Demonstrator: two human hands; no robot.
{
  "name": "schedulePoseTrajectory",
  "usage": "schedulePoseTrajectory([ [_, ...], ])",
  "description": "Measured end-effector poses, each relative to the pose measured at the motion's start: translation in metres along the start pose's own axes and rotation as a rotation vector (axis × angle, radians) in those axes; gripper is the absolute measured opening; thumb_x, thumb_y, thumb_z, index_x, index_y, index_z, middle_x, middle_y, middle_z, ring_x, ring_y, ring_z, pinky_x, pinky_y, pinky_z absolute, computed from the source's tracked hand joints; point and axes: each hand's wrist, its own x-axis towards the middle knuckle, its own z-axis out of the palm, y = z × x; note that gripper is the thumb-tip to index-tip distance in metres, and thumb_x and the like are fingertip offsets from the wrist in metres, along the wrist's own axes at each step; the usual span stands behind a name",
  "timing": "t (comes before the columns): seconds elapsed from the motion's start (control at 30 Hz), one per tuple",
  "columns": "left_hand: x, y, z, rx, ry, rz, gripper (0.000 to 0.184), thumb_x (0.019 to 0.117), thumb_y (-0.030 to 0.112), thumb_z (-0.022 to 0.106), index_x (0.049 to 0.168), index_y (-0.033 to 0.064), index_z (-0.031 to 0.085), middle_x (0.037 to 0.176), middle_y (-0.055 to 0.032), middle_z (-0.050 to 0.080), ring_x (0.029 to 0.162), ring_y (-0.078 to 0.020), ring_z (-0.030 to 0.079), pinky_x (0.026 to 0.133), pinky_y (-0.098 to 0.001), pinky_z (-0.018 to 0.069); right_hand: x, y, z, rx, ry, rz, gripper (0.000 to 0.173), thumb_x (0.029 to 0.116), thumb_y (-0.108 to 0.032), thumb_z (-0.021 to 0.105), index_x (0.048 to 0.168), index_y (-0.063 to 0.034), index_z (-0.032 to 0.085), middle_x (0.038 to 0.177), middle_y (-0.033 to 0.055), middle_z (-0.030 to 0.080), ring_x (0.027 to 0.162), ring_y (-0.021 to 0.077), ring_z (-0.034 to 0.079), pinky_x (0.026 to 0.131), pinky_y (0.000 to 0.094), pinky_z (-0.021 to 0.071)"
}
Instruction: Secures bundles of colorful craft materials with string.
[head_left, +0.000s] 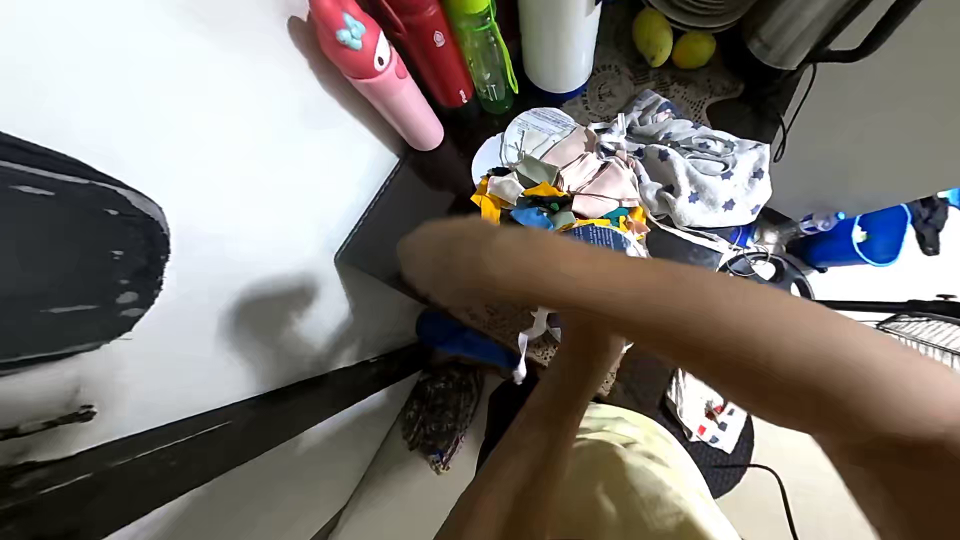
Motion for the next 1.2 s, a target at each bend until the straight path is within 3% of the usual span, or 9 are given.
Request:
schedulePoseTrajectory([
  [0.1,0.012,-0.007,0.003,0.067,0.136,0.166,0.017,0.0973,0.009,0.063,0.099,-0.0024,0.075,0.106,-0.0239,0.068,0.104,-0.0358,0.066,0.092,-0.0486,0.0530,-0.072,0.044,-0.041,0.015,0.106,0.244,0.018,0.1032,-0.013,0.056,0.101,0.0005,0.068,0.097,0.0175,0.067,0.094,0.0352,0.067,0.077,0.0559,0.0530],
  [0.2,0.020,0.004,-0.010,0.069,-0.075,0.015,0.023,0.1038,0.016,0.057,0.112,0.0064,0.076,0.127,-0.0191,0.059,0.121,-0.0296,0.055,0.103,-0.0421,0.0463,-0.127,0.103,-0.012,0.168,0.149,0.474,0.024,0.1016,-0.014,0.057,0.090,0.0017,0.070,0.084,0.0163,0.069,0.082,0.0326,0.068,0.076,0.0568,0.0539],
  [0.27,0.021,0.004,-0.010,0.086,-0.052,0.011,0.019,0.1011,0.017,0.063,0.109,0.0063,0.076,0.124,-0.0181,0.062,0.116,-0.0275,0.059,0.100,-0.0412,0.0496,-0.141,0.125,0.021,0.388,0.169,0.587,0.034,0.1057,-0.023,0.054,0.089,0.0010,0.072,0.081,0.0126,0.071,0.072,0.0240,0.070,0.072,0.0486,0.0577],
  [0.37,0.018,0.010,-0.011,0.094,-0.058,-0.077,0.017,0.0998,0.018,0.066,0.107,0.0066,0.075,0.136,-0.0163,0.054,0.121,-0.0255,0.057,0.102,-0.0402,0.0479,-0.142,0.137,0.046,0.661,0.221,0.660,0.045,0.1093,-0.029,0.047,0.087,0.0010,0.072,0.075,0.0089,0.071,0.063,0.0152,0.068,0.063,0.0359,0.0569],
  [0.47,0.017,0.009,-0.011,0.047,-0.052,-0.084,0.015,0.0984,0.018,0.068,0.104,0.0065,0.076,0.136,-0.0168,0.053,0.120,-0.0248,0.056,0.100,-0.0388,0.0479,-0.141,0.141,0.038,0.822,0.130,0.722,0.047,0.1098,-0.033,0.044,0.087,-0.0012,0.070,0.074,0.0059,0.070,0.061,0.0121,0.065,0.058,0.0305,0.0527],
  [0.6,0.016,0.008,-0.009,0.017,-0.048,-0.075,0.014,0.0979,0.020,0.069,0.101,0.0079,0.077,0.134,-0.0163,0.053,0.121,-0.0245,0.054,0.100,-0.0383,0.0470,-0.134,0.146,0.038,0.702,-0.004,0.753,0.044,0.1059,-0.034,0.053,0.077,-0.0057,0.071,0.065,0.0029,0.066,0.055,0.0123,0.060,0.053,0.0333,0.0487],
  [0.87,0.011,0.004,-0.006,0.000,-0.022,-0.063,0.012,0.0972,0.019,0.070,0.099,0.0100,0.078,0.132,-0.0153,0.052,0.119,-0.0236,0.054,0.098,-0.0369,0.0479,-0.123,0.149,0.033,0.625,-0.140,0.809,0.036,0.1019,-0.036,0.061,0.080,-0.0096,0.072,0.062,-0.0006,0.066,0.046,0.0052,0.050,0.047,0.0256,0.0375],
  [1.07,0.011,-0.005,-0.010,-0.034,-0.048,-0.047,0.013,0.0969,0.019,0.071,0.102,0.0102,0.078,0.132,-0.0150,0.053,0.119,-0.0224,0.054,0.097,-0.0358,0.0491,-0.121,0.142,0.038,0.496,-0.001,0.660,0.025,0.0946,-0.021,0.069,0.077,-0.0037,0.071,0.067,0.0060,0.065,0.058,0.0146,0.059,0.058,0.0385,0.0482],
  [1.2,0.013,-0.010,-0.013,-0.112,-0.056,-0.057,0.013,0.0969,0.016,0.070,0.102,0.0055,0.075,0.133,-0.0151,0.055,0.118,-0.0230,0.057,0.098,-0.0388,0.0504,-0.127,0.130,0.035,0.418,0.050,0.557,0.026,0.0992,-0.017,0.064,0.085,0.0042,0.069,0.080,0.0165,0.065,0.076,0.0288,0.063,0.073,0.0524,0.0496],
])
